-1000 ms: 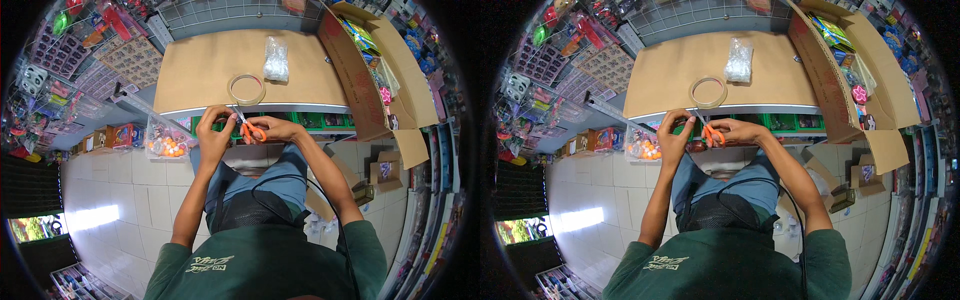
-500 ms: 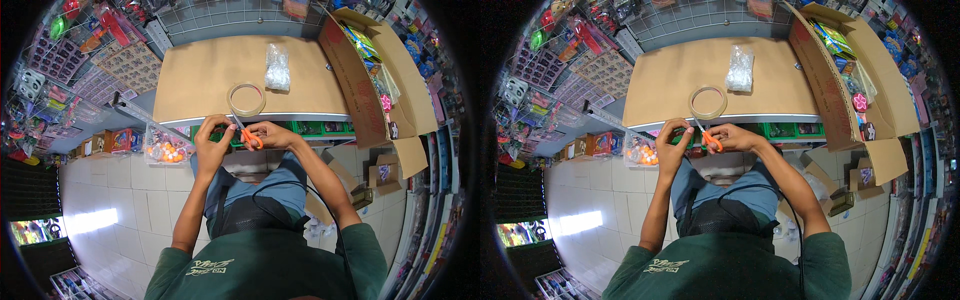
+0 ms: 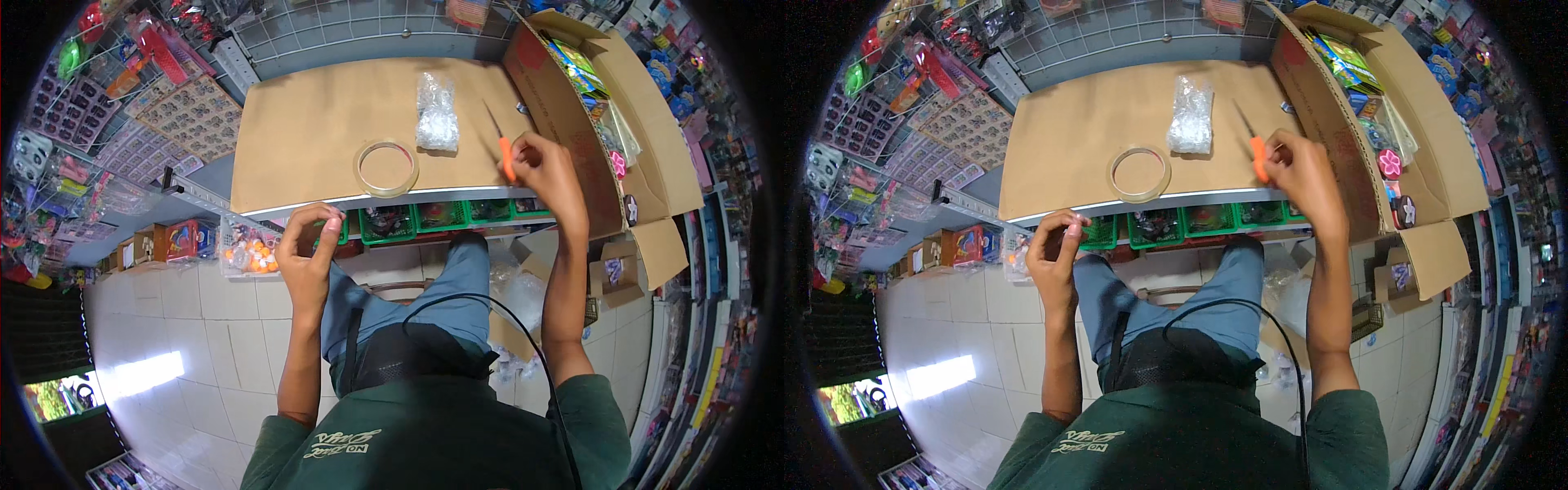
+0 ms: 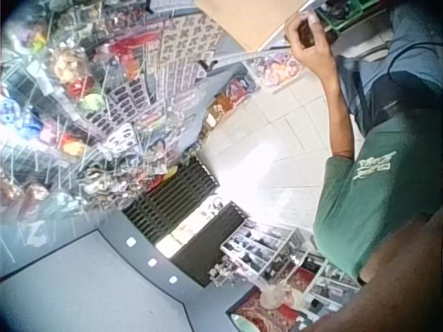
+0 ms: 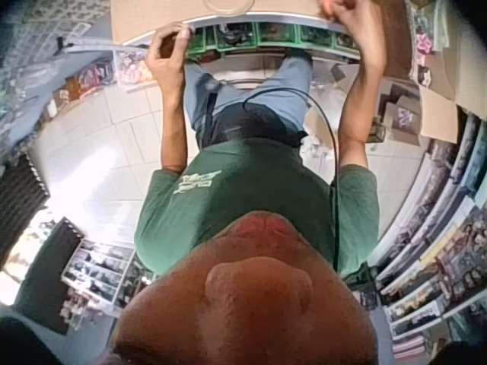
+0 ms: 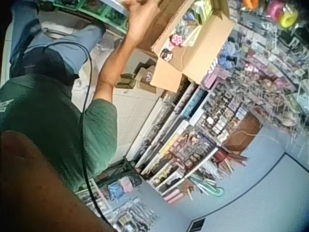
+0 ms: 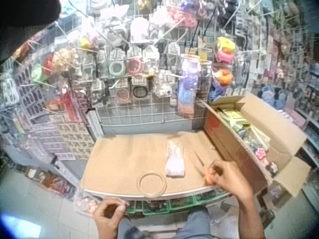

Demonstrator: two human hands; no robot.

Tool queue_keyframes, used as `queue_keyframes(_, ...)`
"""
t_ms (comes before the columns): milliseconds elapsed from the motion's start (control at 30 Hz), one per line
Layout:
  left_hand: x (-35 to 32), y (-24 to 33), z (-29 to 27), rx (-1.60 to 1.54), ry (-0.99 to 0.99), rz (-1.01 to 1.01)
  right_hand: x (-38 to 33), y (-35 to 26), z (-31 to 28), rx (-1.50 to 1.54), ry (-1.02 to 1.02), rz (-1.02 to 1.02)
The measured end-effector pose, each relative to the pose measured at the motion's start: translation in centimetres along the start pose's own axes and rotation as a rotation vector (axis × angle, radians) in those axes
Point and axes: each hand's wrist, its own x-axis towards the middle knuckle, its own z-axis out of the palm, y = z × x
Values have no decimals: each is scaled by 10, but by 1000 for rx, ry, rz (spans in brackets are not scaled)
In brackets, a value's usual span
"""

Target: The person is wrapping small objects in bubble wrap and securing them with tape on a store sales floor.

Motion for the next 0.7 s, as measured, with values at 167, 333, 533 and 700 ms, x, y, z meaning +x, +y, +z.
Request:
queue_keyframes(167,-3,5,12,-111,-3,-49,44,45,-1,-454,91,-84)
queue_keyframes(333,-6,13,16,-126,-68,-39,58,40,-7,-496,-9,-19)
queue_keyframes(533,-7,18,20,-117,-107,-27,67,33,-8,-559,-102,-47)
queue_keyframes(700,-4,18,29,-101,-168,18,72,42,-14,-414,-227,29)
